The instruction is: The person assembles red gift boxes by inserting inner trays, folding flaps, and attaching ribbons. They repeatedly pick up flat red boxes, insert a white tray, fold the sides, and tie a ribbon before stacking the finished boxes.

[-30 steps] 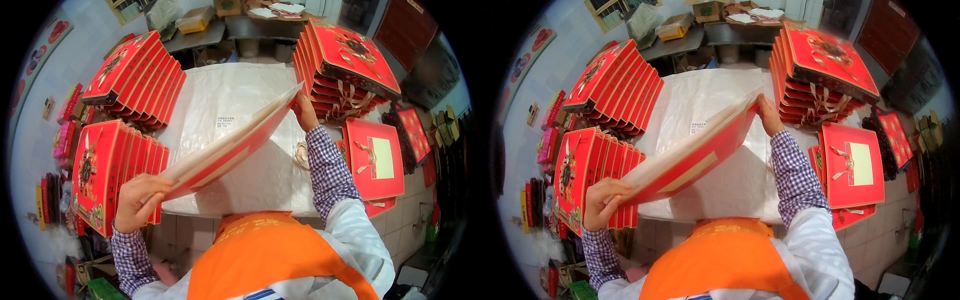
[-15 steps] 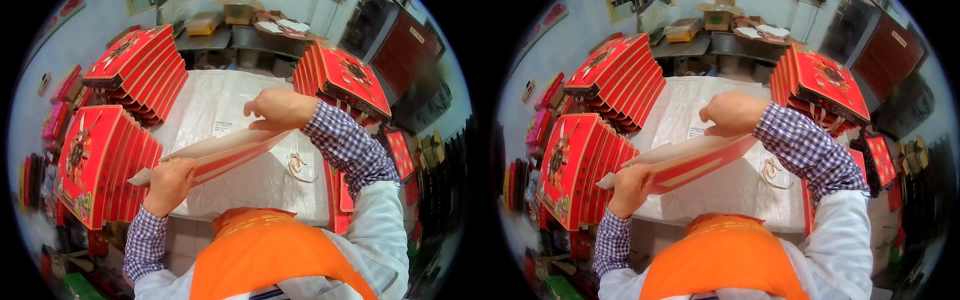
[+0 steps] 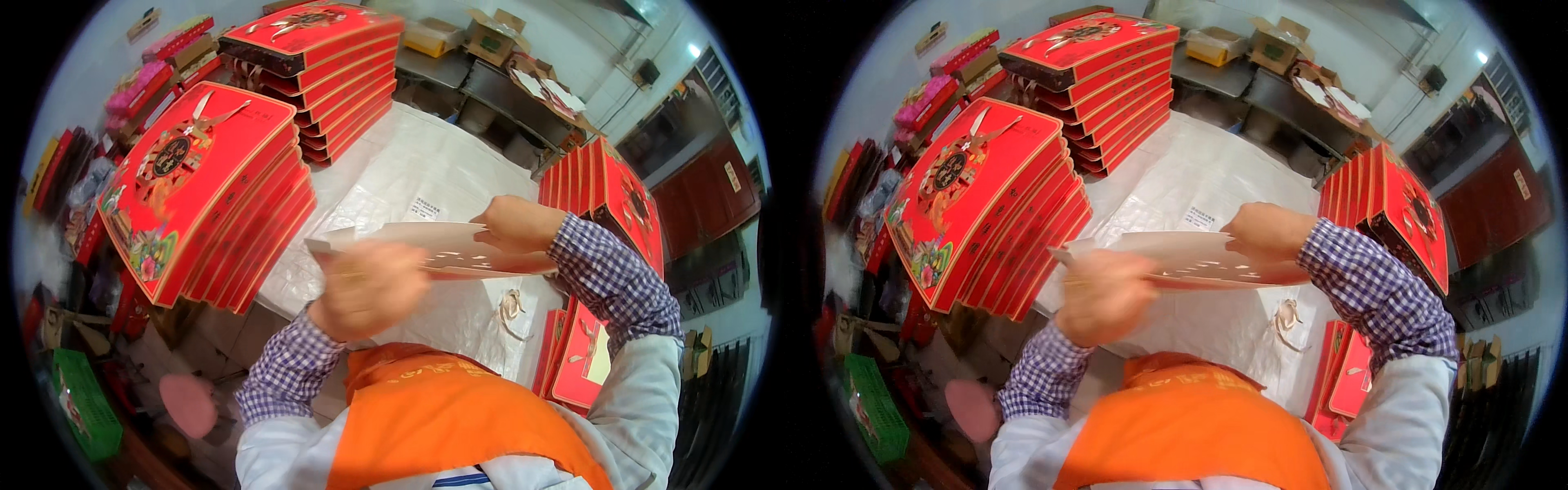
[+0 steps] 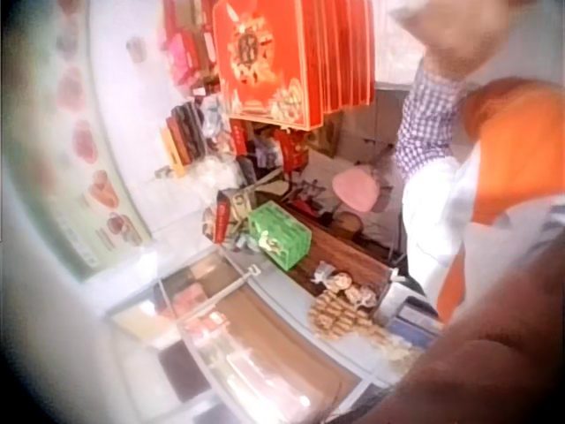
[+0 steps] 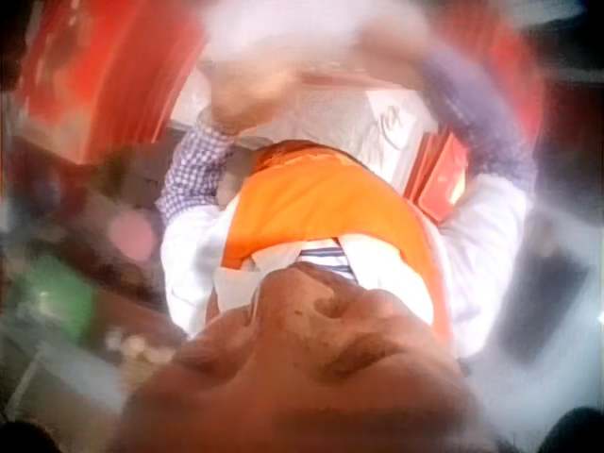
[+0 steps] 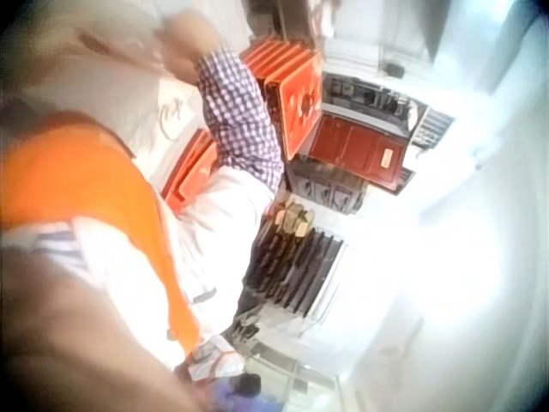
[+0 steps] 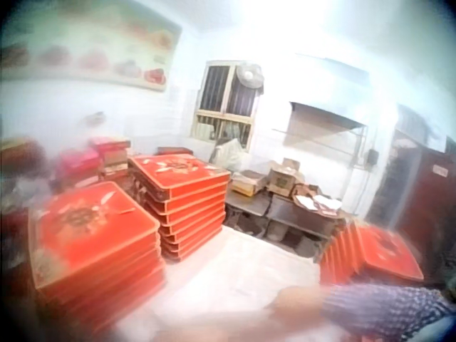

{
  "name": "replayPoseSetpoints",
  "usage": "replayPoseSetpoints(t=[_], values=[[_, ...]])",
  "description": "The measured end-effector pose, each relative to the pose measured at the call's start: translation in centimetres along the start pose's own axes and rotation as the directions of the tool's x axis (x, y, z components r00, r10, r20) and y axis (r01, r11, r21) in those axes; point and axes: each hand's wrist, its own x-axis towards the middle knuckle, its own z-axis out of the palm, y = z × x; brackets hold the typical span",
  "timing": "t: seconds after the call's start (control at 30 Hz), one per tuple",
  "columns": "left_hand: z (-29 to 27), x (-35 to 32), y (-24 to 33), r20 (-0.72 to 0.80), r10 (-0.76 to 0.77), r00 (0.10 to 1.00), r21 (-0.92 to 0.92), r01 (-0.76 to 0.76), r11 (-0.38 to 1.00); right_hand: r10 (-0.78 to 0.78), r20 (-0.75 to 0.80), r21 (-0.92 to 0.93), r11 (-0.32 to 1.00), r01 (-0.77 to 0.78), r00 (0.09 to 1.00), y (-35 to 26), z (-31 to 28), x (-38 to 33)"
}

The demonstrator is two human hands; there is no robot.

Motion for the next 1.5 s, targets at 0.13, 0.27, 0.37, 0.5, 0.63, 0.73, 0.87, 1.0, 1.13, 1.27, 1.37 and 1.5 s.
replayPoseSetpoints(t=[0.13,0.27,0.37,0.5,0.63,0.73,0.87,1.0,1.13,1.27,1.37,1.5], values=[[-2.0,-4.0,-5.0,-0.284,-0.789,0.545,-0.555,0.577,0.599,0.062,0.004,0.044,0.997,-0.062,0.998,0.6,0.1,0.3],[2.2,-8.5,-9.6,0.18,-0.852,0.492,-0.823,0.549,0.144,0.104,0.05,-0.062,0.993,-0.101,0.993,-0.5,-1.8,1.7],[3.2,-7.9,-8.9,0.282,-0.844,0.457,-0.821,0.569,0.034,0.155,0.006,0.009,0.988,-0.155,0.988,-0.6,-1.7,1.3],[3.2,-6.2,-6.7,0.324,-0.78,0.536,-0.7,0.691,0.183,0.177,-0.026,0.057,0.983,-0.175,0.984,-0.6,-1.4,0.4],[4.7,-4.7,-3.8,0.341,-0.679,0.65,-0.622,0.697,0.356,0.227,-0.027,0.04,0.973,-0.226,0.973,-0.2,-1.1,0.8],[5.7,-3.9,-2.5,0.314,-0.61,0.727,-0.581,0.655,0.482,0.222,-0.036,0.052,0.974,-0.22,0.974,0.1,-0.8,1.2],[6.7,-4.4,-4.7,0.4,-0.505,0.764,-0.575,0.639,0.511,0.19,0.015,0.019,0.982,-0.19,0.982,0.2,-1.1,0.9],[7.5,-4.4,-7.7,0.399,-0.415,0.818,-0.62,0.574,0.535,0.232,0.09,0.034,0.971,-0.236,0.969,0.1,-1.3,1.4],[8.4,-3.6,-10.9,0.588,-0.371,0.719,-0.799,0.587,-0.13,0.227,0.105,0.084,0.968,-0.236,0.968,0.7,-0.2,0.8],[10.1,-2.2,-10.9,0.569,-0.401,0.718,-0.764,0.642,0.066,0.232,0.12,0.075,0.967,-0.242,0.965,0.7,-0.5,1.3],[11.8,-2.5,-9.8,0.491,-0.56,0.667,-0.792,0.609,0.031,0.227,0.125,0.036,0.972,-0.234,0.966,1.1,-0.3,1.6],[12.6,-2.0,-9.7,0.458,-0.719,0.522,-0.66,0.742,0.118,0.214,0.18,0.07,0.971,-0.23,0.96,0.9,-1.2,1.9]])
